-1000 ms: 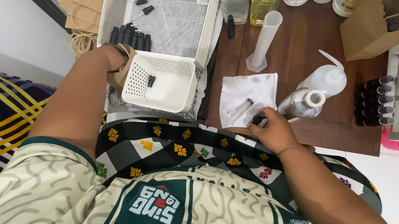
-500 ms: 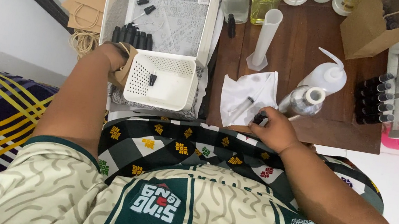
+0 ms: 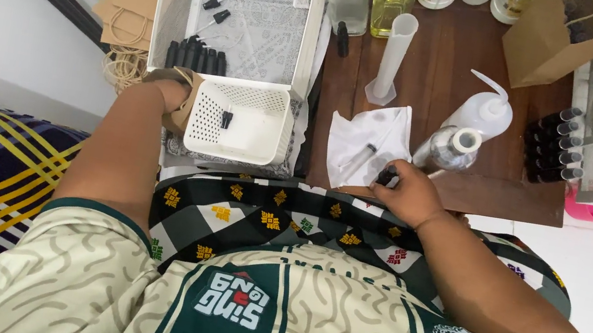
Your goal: Assembling perfume sprayer components and filling bottles using a syringe
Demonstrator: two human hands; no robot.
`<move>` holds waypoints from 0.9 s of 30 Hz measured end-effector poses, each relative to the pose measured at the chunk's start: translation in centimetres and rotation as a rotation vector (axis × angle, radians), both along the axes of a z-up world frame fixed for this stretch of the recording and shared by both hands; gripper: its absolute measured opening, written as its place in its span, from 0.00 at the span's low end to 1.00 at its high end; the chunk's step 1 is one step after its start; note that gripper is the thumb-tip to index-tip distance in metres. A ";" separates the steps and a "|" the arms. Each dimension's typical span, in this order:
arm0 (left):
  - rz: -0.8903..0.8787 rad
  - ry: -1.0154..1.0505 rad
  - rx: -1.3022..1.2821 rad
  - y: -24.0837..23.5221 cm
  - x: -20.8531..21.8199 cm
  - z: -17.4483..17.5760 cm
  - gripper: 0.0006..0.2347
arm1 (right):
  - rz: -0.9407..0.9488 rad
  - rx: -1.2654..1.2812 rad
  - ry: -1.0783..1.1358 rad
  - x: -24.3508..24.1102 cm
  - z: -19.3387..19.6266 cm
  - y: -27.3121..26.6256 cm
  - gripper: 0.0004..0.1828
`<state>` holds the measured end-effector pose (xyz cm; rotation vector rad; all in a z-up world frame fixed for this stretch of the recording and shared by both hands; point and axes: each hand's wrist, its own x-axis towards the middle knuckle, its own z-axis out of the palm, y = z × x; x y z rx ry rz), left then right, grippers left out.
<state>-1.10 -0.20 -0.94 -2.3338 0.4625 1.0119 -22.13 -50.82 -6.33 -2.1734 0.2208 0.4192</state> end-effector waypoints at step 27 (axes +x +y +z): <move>0.312 -0.277 -0.074 -0.6 -0.2 0.6 0.24 | -0.023 -0.005 -0.079 -1.5 -0.2 0.3 0.23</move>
